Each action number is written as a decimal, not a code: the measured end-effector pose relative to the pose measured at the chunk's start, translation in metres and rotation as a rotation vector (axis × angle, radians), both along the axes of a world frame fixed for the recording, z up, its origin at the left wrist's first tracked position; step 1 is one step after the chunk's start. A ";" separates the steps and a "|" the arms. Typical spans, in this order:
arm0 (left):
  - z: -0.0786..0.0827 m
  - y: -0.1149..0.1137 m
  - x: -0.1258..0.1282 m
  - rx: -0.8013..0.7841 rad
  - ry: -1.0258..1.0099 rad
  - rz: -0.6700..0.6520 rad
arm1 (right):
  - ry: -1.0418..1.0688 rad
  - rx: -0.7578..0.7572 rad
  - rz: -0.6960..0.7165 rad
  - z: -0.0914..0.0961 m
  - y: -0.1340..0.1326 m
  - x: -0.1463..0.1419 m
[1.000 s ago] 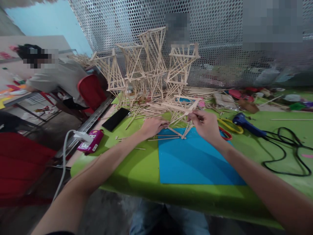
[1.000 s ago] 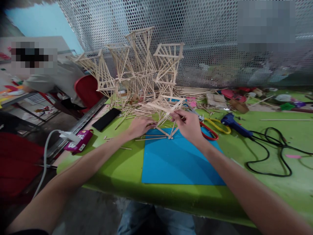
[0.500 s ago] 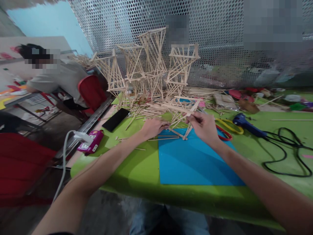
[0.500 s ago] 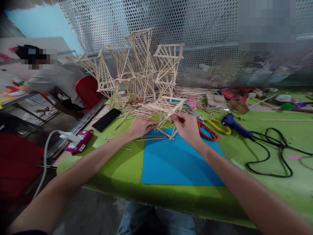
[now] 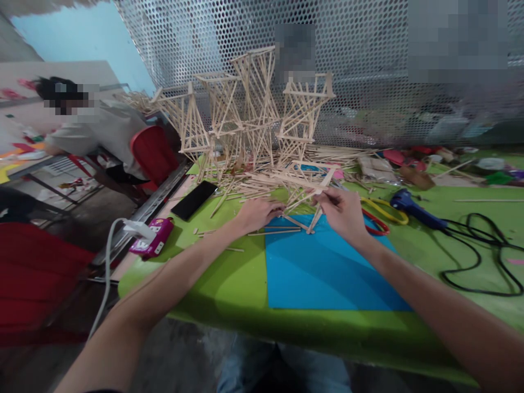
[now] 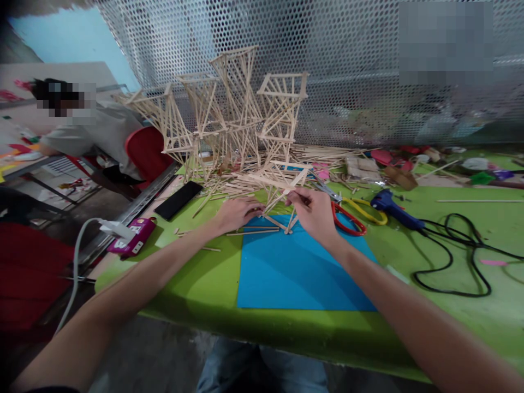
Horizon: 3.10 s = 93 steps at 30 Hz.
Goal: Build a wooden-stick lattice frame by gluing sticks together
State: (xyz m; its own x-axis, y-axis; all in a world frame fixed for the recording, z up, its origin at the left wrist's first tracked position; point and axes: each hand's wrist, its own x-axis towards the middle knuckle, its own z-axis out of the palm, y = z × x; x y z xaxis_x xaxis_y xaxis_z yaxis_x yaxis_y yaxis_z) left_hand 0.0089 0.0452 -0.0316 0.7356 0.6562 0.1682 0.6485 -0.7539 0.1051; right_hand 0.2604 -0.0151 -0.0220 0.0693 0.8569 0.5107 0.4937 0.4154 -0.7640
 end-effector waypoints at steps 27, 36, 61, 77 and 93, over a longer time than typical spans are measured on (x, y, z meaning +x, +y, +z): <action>-0.005 0.005 -0.003 -0.018 -0.043 -0.022 | -0.074 0.017 -0.017 0.014 -0.006 0.000; 0.001 0.003 -0.002 -0.038 -0.027 0.012 | -0.068 -0.010 -0.051 0.016 -0.004 0.005; -0.004 0.007 -0.003 -0.003 -0.002 0.000 | -0.297 0.035 -0.143 0.027 -0.004 0.018; 0.000 0.003 -0.001 -0.012 -0.015 0.023 | -0.300 0.000 -0.114 0.028 -0.003 0.017; 0.041 0.015 -0.040 -0.064 0.023 0.273 | 0.111 -0.046 0.145 0.032 -0.010 0.015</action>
State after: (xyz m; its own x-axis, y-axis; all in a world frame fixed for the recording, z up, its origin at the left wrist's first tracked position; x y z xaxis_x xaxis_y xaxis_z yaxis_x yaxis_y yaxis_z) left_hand -0.0308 0.0598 0.0092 0.5328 0.8397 0.1054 0.8298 -0.5428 0.1299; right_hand 0.2752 -0.0246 0.0098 -0.0024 0.8844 0.4668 0.3425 0.4393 -0.8305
